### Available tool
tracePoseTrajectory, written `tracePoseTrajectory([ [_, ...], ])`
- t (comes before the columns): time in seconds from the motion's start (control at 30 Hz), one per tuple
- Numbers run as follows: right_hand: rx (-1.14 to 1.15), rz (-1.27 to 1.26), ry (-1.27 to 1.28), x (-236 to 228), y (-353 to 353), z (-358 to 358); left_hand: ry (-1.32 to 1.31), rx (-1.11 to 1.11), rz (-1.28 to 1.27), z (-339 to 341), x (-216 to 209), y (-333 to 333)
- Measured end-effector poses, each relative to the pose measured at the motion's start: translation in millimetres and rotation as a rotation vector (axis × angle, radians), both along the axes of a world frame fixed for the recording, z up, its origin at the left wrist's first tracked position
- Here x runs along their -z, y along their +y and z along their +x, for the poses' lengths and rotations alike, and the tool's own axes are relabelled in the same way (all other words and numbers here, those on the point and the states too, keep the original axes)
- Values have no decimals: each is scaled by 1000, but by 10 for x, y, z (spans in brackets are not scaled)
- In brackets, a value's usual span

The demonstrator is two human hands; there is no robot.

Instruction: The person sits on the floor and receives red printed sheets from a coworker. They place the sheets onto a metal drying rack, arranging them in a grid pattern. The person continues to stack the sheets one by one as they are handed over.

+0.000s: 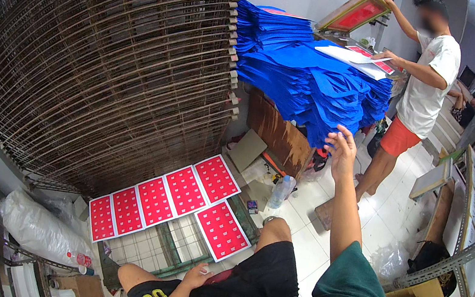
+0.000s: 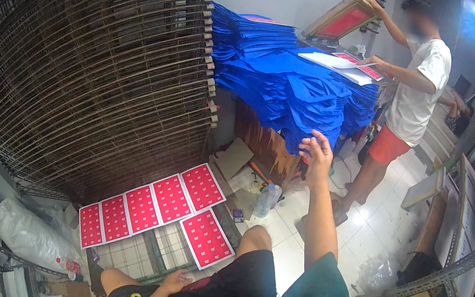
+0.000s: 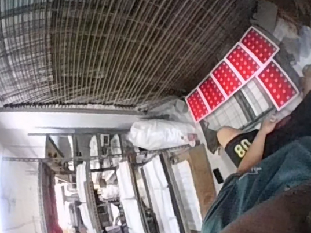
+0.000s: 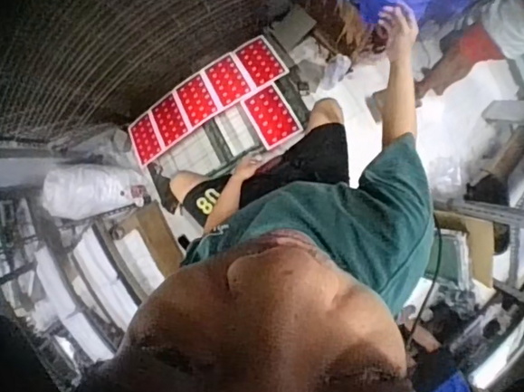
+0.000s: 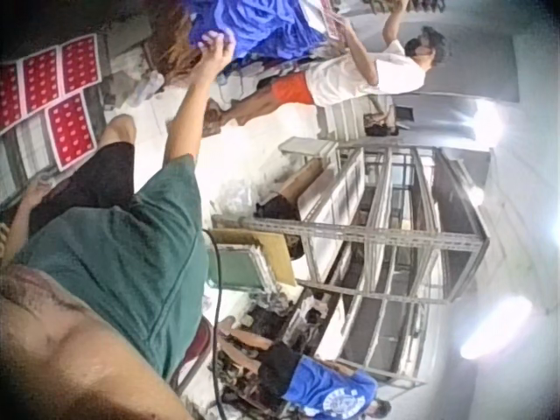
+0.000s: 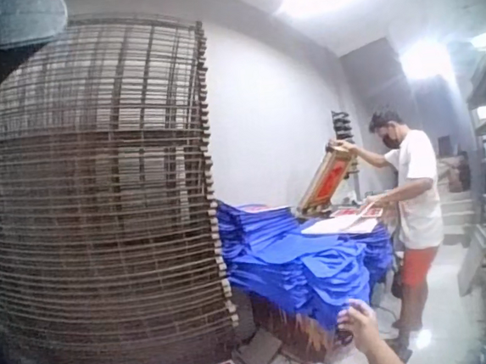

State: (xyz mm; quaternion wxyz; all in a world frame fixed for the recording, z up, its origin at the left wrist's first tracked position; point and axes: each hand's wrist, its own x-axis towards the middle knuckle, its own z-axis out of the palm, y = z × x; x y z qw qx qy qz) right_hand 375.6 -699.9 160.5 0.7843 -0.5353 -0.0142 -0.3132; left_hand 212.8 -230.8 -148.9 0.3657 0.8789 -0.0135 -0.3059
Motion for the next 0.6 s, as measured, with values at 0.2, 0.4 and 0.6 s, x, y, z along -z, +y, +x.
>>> tracePoseTrajectory([
  [0.2,10,67,-64,-153,-80,1,-25,-26,-51,-21,94,55],
  [0.4,43,85,-40,-190,-161,-47,-11,14,17,-37,-104,16],
  [0.6,37,130,-47,-237,-268,-40,-21,1,-2,-30,0,53],
])
